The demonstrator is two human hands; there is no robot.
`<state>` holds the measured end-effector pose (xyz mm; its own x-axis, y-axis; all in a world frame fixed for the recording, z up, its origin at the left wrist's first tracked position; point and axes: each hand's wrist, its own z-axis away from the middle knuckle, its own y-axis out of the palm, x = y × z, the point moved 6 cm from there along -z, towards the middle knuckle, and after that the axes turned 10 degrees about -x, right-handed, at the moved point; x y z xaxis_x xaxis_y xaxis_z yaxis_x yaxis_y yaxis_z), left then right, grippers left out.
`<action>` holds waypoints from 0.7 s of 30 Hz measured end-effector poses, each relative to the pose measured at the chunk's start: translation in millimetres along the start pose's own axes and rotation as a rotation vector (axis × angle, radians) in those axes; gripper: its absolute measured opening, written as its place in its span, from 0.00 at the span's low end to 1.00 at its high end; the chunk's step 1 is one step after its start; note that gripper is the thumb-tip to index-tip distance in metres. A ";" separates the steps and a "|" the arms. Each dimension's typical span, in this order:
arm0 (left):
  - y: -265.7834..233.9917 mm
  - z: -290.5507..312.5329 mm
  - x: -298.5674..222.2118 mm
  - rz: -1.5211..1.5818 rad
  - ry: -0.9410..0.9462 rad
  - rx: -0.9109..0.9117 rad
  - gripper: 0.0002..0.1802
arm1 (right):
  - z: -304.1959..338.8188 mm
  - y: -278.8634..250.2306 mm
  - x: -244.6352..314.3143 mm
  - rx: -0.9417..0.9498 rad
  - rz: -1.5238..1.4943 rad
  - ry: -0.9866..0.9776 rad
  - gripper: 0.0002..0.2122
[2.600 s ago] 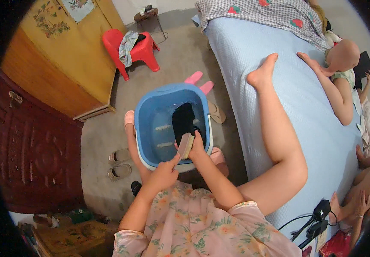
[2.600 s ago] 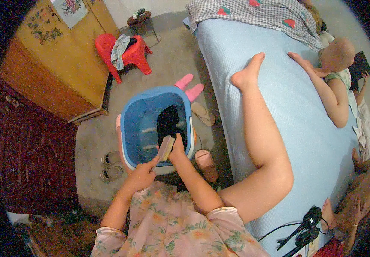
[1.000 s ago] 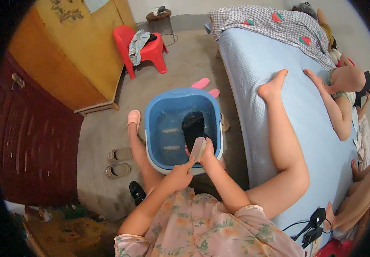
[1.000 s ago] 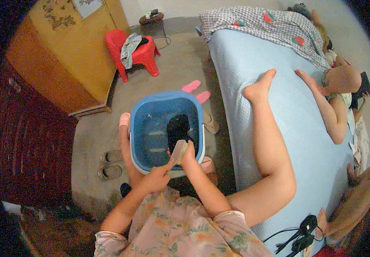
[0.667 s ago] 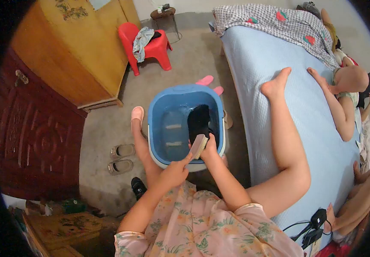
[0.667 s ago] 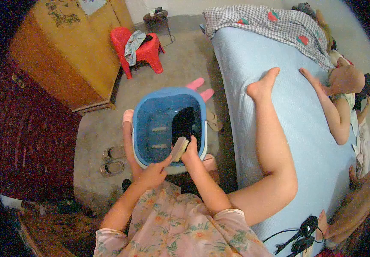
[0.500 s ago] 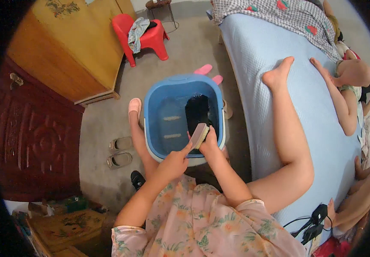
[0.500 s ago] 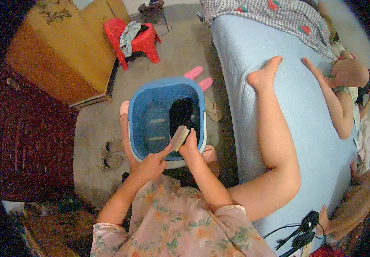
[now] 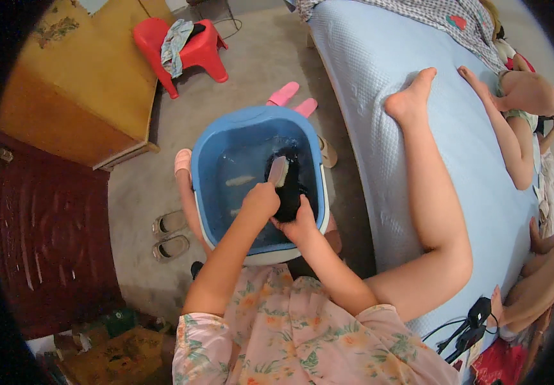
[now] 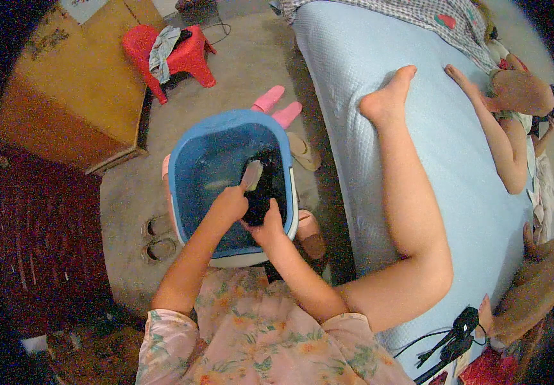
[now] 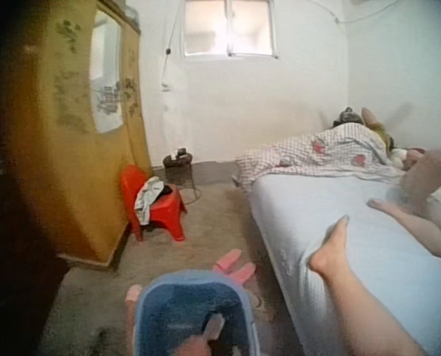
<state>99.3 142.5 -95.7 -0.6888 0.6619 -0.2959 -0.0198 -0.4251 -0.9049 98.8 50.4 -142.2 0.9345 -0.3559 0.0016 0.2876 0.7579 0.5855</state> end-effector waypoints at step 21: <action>-5.4 33.0 12.2 0.349 0.065 0.128 0.27 | 11.9 0.3 1.0 -0.098 0.106 -0.022 0.20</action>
<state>67.2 132.5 -84.3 -0.6229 0.4998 -0.6018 0.1142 -0.7030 -0.7020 97.3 43.7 -132.3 0.9563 -0.2817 0.0780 0.2072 0.8414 0.4991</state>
